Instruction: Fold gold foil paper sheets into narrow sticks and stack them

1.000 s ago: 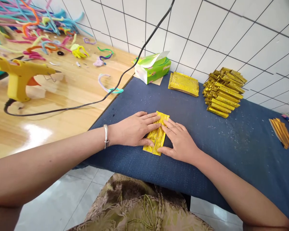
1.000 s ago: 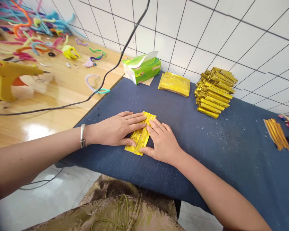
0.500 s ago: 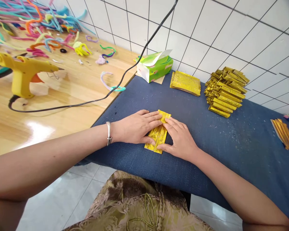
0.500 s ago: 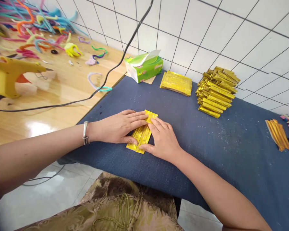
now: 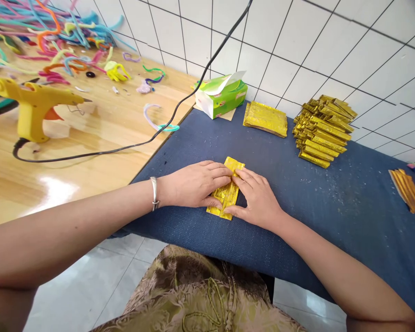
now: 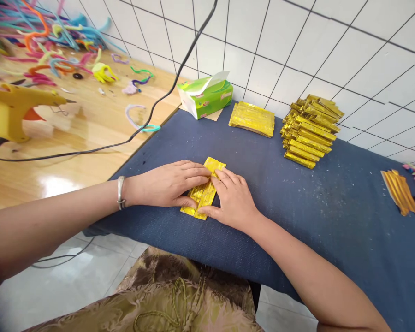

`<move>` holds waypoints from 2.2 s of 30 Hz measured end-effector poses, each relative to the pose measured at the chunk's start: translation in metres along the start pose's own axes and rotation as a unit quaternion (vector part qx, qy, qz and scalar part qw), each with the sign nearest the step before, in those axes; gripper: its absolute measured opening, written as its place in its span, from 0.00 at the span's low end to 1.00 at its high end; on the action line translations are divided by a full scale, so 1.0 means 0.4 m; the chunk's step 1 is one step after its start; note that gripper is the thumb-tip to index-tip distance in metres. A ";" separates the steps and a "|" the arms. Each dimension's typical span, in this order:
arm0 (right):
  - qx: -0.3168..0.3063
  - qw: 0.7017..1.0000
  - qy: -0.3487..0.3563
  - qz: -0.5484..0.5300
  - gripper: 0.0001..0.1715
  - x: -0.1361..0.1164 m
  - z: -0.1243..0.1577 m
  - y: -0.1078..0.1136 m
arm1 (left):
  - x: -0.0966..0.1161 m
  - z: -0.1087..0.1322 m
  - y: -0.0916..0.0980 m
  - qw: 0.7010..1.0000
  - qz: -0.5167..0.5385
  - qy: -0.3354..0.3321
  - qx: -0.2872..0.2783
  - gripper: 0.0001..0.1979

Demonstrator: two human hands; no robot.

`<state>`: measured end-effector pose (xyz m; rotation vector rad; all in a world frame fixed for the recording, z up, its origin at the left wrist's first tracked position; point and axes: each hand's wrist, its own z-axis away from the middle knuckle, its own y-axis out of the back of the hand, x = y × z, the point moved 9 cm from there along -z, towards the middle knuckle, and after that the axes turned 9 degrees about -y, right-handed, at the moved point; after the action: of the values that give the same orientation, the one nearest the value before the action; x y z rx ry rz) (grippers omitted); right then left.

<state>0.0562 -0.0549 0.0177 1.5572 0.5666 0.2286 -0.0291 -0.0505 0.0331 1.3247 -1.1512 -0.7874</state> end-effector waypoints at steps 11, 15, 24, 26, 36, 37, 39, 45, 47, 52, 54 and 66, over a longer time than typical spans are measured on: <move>-0.002 1.000 0.002 0.013 0.49 -0.003 0.002 -0.001 | 0.027 0.007 0.000 0.997 -0.045 -0.055 0.018 0.24; -0.006 1.000 0.002 0.021 0.49 -0.003 0.003 0.000 | 0.026 0.009 -0.007 0.997 -0.068 -0.047 0.002 0.24; -0.007 0.999 -0.016 0.046 0.45 -0.003 0.017 0.003 | 0.018 0.013 -0.020 0.996 -0.088 -0.020 -0.020 0.29; -0.008 0.999 -0.016 0.048 0.45 -0.003 0.017 0.002 | 0.015 0.014 -0.021 0.996 -0.088 -0.014 -0.021 0.30; -0.006 0.999 -0.010 0.033 0.45 -0.003 0.011 -0.002 | 0.012 0.014 -0.025 0.997 -0.080 -0.001 -0.022 0.30; -0.004 1.000 -0.010 0.029 0.45 -0.003 0.012 0.000 | 0.012 0.014 -0.026 0.996 -0.081 0.000 -0.023 0.30; 0.002 1.000 -0.011 0.016 0.45 0.001 0.012 0.006 | 0.012 0.014 -0.026 0.996 -0.084 0.000 -0.026 0.30; 0.041 0.997 -0.052 -0.049 0.34 0.092 -0.009 0.027 | 0.013 0.013 -0.025 0.996 -0.084 0.006 -0.038 0.29; 0.051 0.994 -0.074 -0.064 0.29 0.133 -0.026 0.030 | 0.013 0.013 -0.024 0.996 -0.081 0.006 -0.036 0.29; 0.015 0.991 -0.098 -0.085 0.23 0.182 -0.085 0.017 | 0.003 0.012 -0.018 0.998 -0.058 -0.003 -0.015 0.28; -0.005 0.990 -0.105 -0.094 0.21 0.188 -0.111 0.014 | -0.008 0.013 -0.016 0.999 -0.046 -0.012 -0.010 0.27; -0.009 0.982 -0.107 -0.156 0.06 0.208 -0.157 0.031 | -0.044 0.000 0.002 0.998 0.013 -0.049 -0.029 0.20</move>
<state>0.0998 0.0404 0.0184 1.4308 0.6272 -0.1704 -0.0344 -0.0338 0.0307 1.2317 -1.2114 -0.8684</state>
